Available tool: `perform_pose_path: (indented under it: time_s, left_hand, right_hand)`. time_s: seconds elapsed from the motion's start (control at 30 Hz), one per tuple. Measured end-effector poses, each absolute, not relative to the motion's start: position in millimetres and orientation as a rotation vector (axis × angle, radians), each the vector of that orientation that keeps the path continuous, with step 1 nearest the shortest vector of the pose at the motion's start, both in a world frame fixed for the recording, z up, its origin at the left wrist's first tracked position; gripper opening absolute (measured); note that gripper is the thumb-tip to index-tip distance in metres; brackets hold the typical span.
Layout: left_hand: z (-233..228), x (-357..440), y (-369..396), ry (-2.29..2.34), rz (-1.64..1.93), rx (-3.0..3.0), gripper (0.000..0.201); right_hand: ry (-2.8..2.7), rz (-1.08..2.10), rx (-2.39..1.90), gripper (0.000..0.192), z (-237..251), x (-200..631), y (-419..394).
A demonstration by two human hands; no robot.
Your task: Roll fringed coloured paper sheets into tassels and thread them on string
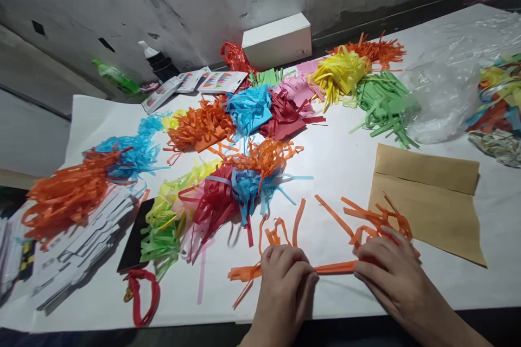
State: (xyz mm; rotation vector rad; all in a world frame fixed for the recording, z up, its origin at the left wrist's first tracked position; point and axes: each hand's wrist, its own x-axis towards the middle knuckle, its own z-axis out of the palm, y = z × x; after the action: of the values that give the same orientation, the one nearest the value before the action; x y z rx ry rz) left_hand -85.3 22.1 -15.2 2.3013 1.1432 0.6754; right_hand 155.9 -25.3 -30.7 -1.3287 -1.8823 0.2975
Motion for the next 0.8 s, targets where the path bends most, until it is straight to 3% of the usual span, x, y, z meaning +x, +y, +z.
perform_pose_path:
  time_s: [0.13, 0.33, 0.5, 0.63, 0.73, 0.8]
  left_hand:
    - [-11.9, -84.7, 22.8, 1.212, 0.680, 2.235, 0.015]
    - [-1.9, -72.0, 24.4, 1.311, 0.497, 2.314, 0.017]
    - [-5.5, -70.2, 25.5, 1.361, 0.365, 2.459, 0.014]
    - [-14.1, -69.9, 22.2, 1.260, 0.599, 2.695, 0.022]
    - [-18.2, -65.4, 17.6, 1.135, 0.676, 2.872, 0.020]
    - [-20.8, -62.5, 16.8, 1.073, 0.601, 2.954, 0.019]
  right_hand:
    - [-1.987, 0.325, -1.361, 0.016, -29.3, 160.2, -23.0]
    - [-1.923, 0.250, -1.543, 0.021, -24.3, 145.0, -21.7]
    - [-1.932, 0.300, -1.675, 0.014, -25.1, 144.2, -16.1]
    - [-2.002, 0.355, -1.537, 0.020, -26.4, 146.3, -15.8]
    - [-2.095, 0.188, -1.376, 0.030, -27.5, 140.6, -19.8]
    - [-2.169, 0.063, -1.312, 0.028, -29.3, 134.7, -20.6]
